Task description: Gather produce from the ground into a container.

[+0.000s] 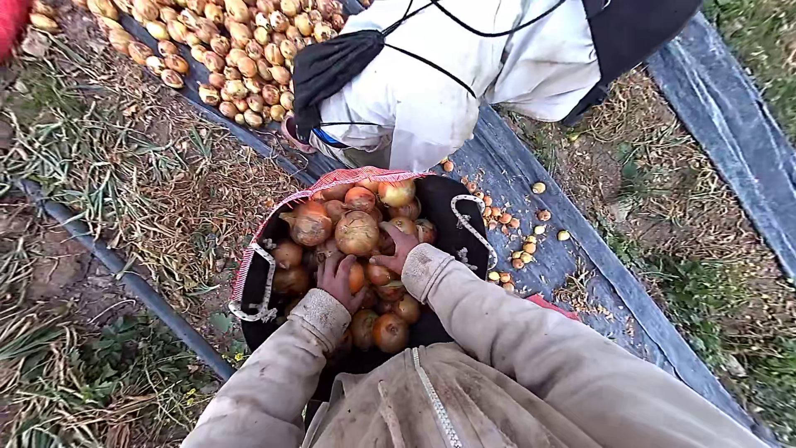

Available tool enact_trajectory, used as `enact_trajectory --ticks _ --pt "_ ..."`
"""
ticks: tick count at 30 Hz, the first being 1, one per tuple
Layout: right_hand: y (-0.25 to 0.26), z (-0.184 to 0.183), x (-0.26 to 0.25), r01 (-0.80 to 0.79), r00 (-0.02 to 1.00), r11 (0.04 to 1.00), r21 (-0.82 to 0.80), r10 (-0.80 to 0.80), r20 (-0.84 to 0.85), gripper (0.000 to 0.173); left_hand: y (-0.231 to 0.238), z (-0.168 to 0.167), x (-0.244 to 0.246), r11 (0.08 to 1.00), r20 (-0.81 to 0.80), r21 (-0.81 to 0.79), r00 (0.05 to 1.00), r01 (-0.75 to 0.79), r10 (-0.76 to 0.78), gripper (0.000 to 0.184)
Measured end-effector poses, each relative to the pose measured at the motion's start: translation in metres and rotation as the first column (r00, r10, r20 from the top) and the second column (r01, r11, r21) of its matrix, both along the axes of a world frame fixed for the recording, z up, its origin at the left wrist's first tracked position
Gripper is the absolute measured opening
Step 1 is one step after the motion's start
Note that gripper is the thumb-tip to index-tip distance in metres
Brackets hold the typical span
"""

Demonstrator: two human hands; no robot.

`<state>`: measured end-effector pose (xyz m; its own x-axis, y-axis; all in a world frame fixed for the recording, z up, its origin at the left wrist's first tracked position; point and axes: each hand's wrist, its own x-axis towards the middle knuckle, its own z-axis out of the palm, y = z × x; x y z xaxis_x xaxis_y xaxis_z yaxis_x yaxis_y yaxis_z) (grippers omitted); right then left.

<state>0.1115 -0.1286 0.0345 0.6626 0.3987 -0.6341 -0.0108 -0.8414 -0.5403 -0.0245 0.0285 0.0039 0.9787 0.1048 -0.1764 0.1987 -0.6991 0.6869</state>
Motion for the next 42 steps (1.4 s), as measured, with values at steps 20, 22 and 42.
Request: enact_trajectory --ticks 20,22,42 --pt "-0.018 0.026 0.022 -0.143 0.988 0.989 -0.036 0.145 0.047 0.053 -0.027 0.041 -0.004 0.826 -0.525 -0.071 0.683 0.559 -0.508 0.062" --pt "0.003 0.038 0.028 -0.125 0.978 0.991 0.055 0.113 0.173 0.049 -0.012 0.056 0.01 0.878 -0.389 -0.019 0.806 0.478 -0.447 0.056" --pt "-0.012 0.064 0.045 -0.409 0.832 0.861 -0.302 0.488 0.265 0.077 0.087 0.058 0.017 0.783 -0.206 0.449 0.902 0.431 -0.379 0.078"
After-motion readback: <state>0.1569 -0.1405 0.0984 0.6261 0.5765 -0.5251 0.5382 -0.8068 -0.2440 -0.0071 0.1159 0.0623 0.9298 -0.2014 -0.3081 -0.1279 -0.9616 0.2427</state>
